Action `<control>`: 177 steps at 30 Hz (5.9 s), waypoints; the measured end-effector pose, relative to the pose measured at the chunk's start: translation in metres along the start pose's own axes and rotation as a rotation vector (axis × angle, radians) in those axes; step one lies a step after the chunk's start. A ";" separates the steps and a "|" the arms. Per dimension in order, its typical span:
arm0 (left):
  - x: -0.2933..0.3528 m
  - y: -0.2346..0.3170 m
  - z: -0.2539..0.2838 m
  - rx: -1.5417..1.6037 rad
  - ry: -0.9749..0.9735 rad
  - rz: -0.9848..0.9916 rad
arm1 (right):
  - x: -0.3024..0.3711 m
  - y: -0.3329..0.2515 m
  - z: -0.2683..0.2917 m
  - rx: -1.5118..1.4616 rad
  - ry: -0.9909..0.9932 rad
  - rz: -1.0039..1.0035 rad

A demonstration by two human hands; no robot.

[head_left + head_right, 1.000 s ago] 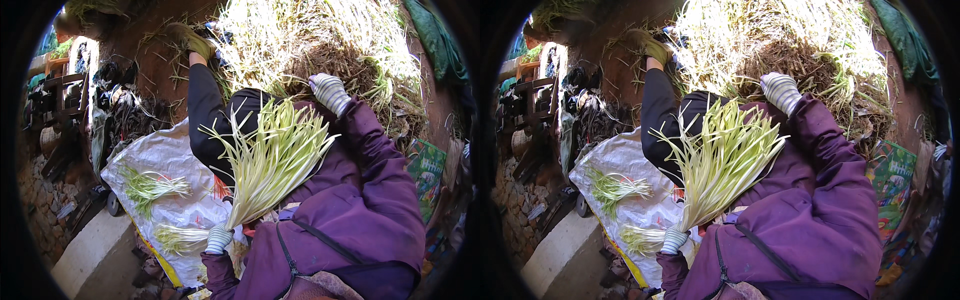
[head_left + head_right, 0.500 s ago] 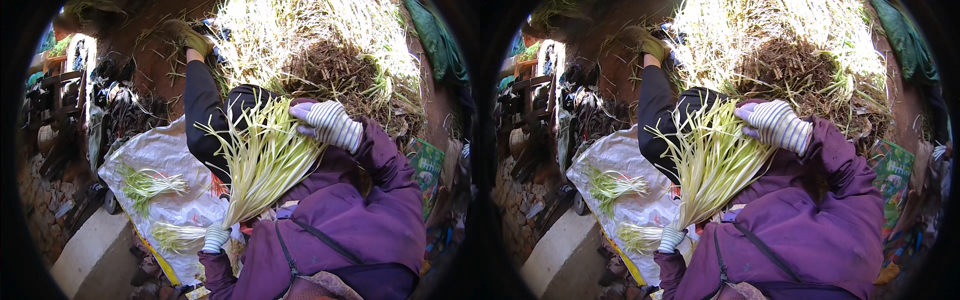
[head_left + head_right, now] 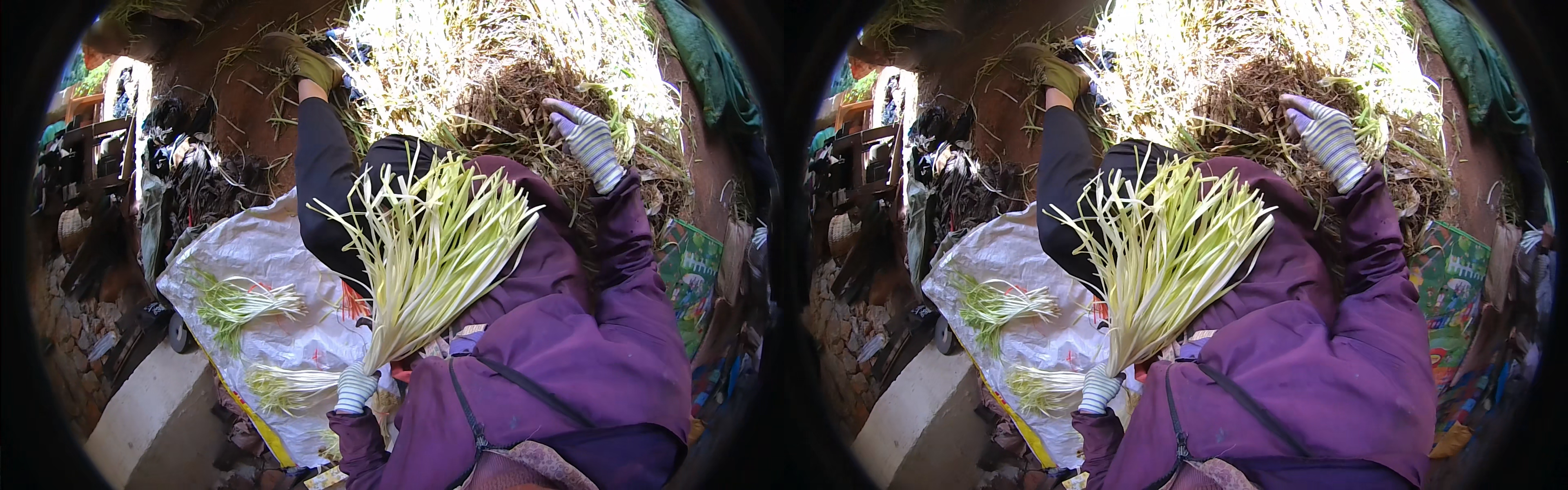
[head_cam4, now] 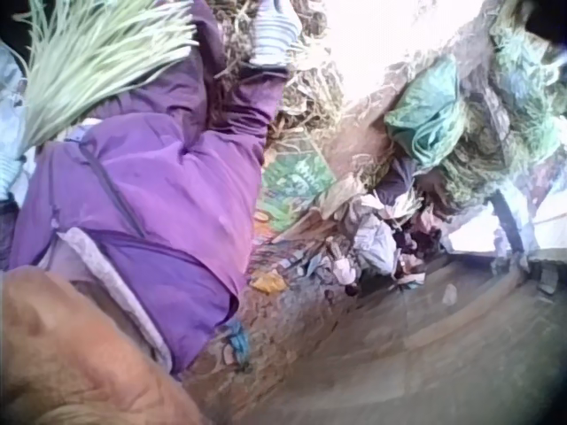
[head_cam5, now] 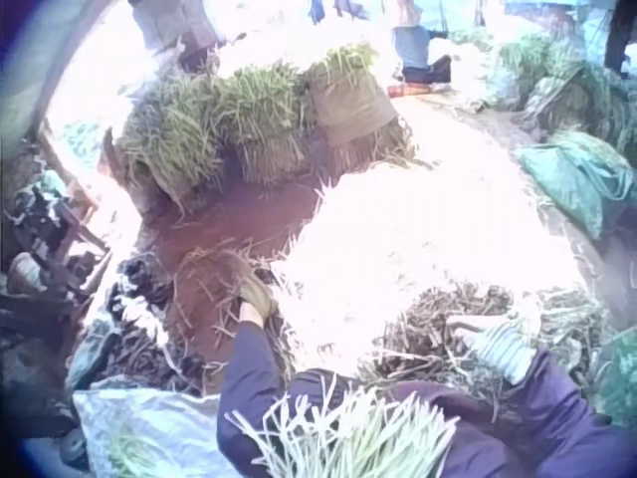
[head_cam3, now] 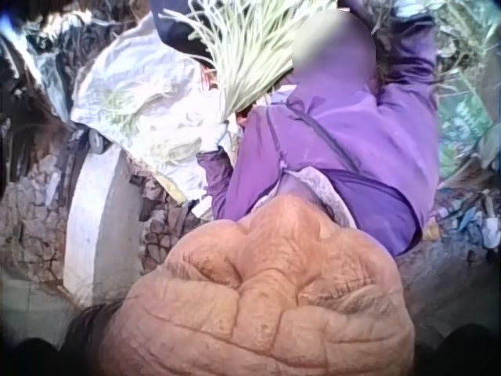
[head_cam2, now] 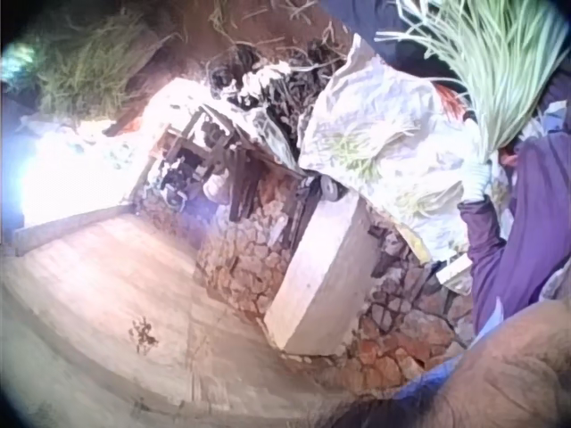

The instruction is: The person gathers long, pale plant stalks from a large pile, aligns them into a neat bundle, and ties them together using a thin strip. The person repeats this process to create multiple tied bundles.

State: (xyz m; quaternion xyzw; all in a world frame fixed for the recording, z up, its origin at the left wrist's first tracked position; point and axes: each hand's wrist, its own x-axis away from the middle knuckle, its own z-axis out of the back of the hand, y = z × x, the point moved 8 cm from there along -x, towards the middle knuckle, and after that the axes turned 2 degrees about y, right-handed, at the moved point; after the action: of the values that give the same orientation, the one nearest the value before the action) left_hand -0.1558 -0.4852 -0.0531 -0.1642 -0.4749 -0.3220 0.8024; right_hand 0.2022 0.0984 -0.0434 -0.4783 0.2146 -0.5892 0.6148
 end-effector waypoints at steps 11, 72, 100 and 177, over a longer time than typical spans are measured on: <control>0.006 0.017 0.017 0.018 0.020 -0.044 | 0.097 -0.106 -0.048 0.586 -0.367 0.506; 0.075 0.058 0.079 0.137 0.113 -0.207 | 0.200 -0.136 -0.163 0.663 -0.754 1.131; 0.074 0.058 0.069 0.144 0.179 -0.246 | 0.197 -0.106 -0.184 0.742 -1.018 0.940; 0.031 0.021 -0.001 0.005 0.150 -0.171 | 0.103 -0.129 -0.056 0.439 -0.306 0.964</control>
State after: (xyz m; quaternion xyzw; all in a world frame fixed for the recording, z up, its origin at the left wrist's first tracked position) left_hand -0.1309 -0.4817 -0.0262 -0.0966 -0.4264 -0.3994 0.8058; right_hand 0.1105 0.0038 0.0710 -0.2665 0.1895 -0.1955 0.9246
